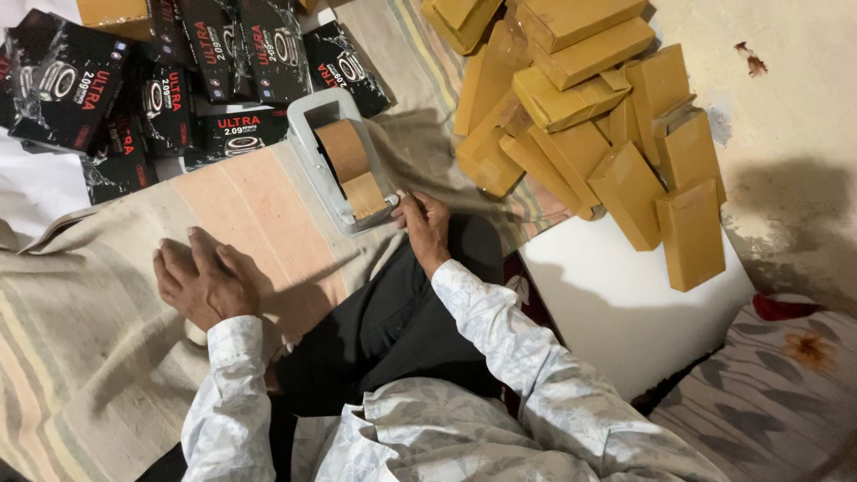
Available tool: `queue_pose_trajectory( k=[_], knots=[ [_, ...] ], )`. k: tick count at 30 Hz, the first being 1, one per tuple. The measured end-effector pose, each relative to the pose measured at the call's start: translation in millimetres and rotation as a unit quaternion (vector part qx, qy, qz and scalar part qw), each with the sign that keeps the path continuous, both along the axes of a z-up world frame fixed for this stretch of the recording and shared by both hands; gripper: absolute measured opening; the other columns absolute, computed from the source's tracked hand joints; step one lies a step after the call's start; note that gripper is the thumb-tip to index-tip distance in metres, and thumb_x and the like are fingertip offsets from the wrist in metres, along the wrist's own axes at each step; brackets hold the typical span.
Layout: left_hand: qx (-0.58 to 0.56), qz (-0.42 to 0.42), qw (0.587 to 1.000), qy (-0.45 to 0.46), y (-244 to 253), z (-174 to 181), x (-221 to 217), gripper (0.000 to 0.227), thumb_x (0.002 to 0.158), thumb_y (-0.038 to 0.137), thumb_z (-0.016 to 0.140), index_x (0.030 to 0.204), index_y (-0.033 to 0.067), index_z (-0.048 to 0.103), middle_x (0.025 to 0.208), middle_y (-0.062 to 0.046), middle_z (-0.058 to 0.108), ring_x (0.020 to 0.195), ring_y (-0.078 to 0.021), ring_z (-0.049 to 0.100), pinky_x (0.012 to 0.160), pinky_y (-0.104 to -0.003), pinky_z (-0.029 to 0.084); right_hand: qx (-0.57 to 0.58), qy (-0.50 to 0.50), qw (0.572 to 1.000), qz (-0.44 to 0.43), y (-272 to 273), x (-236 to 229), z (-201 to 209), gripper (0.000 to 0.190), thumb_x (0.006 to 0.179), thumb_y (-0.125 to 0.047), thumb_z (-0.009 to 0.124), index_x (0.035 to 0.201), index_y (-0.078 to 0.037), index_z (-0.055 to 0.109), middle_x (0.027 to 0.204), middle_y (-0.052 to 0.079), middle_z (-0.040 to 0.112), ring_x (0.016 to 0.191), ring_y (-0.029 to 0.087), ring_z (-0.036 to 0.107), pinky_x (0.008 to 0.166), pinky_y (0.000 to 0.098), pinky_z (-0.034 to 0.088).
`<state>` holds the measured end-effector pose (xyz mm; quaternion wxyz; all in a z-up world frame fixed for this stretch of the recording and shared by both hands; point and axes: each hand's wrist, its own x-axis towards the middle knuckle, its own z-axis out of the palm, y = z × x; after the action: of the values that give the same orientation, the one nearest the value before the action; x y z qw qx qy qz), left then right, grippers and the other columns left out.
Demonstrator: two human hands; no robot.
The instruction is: The person places small black product boxes into brown cardboard shipping boxes, closes the flaps, and seals them with packing tape using a tape dispenser. The sealed boxes are then set aside.
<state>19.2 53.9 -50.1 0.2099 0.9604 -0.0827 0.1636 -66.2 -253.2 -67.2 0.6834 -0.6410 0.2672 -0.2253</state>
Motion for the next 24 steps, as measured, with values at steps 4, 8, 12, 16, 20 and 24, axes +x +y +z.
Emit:
queue_pose_trajectory(
  k=[4, 8, 12, 16, 20, 24],
  knots=[
    [0.079, -0.045, 0.996, -0.016, -6, -4, 6, 0.047, 0.104, 0.012, 0.054, 0.149, 0.0036, 0.061, 0.162, -0.029, 0.043, 0.155, -0.0488, 0.029, 0.124, -0.065, 0.020, -0.020, 0.000, 1.000, 0.007, 4, 0, 6, 0.031, 0.103, -0.024, 0.062, 0.087, 0.000, 0.071, 0.072, 0.004, 0.069, 0.060, 0.007, 0.058, 0.057, 0.0251, 0.049],
    [0.019, -0.141, 0.990, -0.008, -30, -8, 21, 0.052, 0.101, 0.002, 0.048, 0.152, -0.0023, 0.055, 0.166, -0.028, 0.041, 0.160, -0.0467, 0.026, 0.130, -0.062, 0.017, -0.001, 0.015, 1.000, 0.017, 2, 2, 7, 0.031, 0.102, -0.026, 0.059, 0.089, 0.000, 0.071, 0.073, 0.004, 0.071, 0.061, 0.007, 0.058, 0.058, 0.0255, 0.047],
    [-0.067, -0.166, 0.984, 0.014, -67, -19, 17, 0.057, 0.101, 0.003, 0.044, 0.157, -0.0009, 0.051, 0.168, -0.027, 0.040, 0.160, -0.0461, 0.026, 0.130, -0.059, 0.018, -0.023, 0.015, 1.000, 0.006, 5, -2, -1, 0.029, 0.101, -0.026, 0.060, 0.091, -0.001, 0.072, 0.074, 0.003, 0.071, 0.062, 0.007, 0.059, 0.059, 0.0252, 0.048],
    [-0.005, -0.155, 0.988, -0.005, -89, -16, 8, 0.055, 0.103, 0.017, 0.050, 0.154, -0.0042, 0.050, 0.163, -0.026, 0.043, 0.155, -0.0436, 0.030, 0.127, -0.060, 0.015, 0.006, 0.029, 0.999, -0.018, -2, 2, 3, 0.026, 0.099, -0.026, 0.064, 0.088, -0.004, 0.072, 0.072, 0.000, 0.069, 0.060, 0.006, 0.058, 0.055, 0.0239, 0.045],
    [-0.005, -0.135, 0.991, 0.012, -87, -9, 0, 0.056, 0.104, 0.023, 0.053, 0.153, -0.0030, 0.049, 0.163, -0.025, 0.043, 0.154, -0.0435, 0.031, 0.128, -0.059, 0.016, -0.010, -0.041, 0.999, -0.028, -20, 11, 5, 0.028, 0.100, -0.025, 0.069, 0.078, -0.007, 0.070, 0.067, -0.001, 0.064, 0.056, 0.005, 0.053, 0.052, 0.0231, 0.037],
    [0.018, -0.129, 0.991, 0.005, -92, 4, 2, 0.062, 0.099, 0.024, 0.056, 0.153, -0.0035, 0.047, 0.162, -0.023, 0.043, 0.155, -0.0425, 0.032, 0.128, -0.058, 0.017, -0.056, -0.035, 0.997, -0.034, -89, 66, 24, 0.021, 0.098, -0.021, 0.068, 0.082, -0.009, 0.062, 0.065, -0.003, 0.058, 0.051, 0.004, 0.045, 0.045, 0.0220, 0.033]
  ],
)
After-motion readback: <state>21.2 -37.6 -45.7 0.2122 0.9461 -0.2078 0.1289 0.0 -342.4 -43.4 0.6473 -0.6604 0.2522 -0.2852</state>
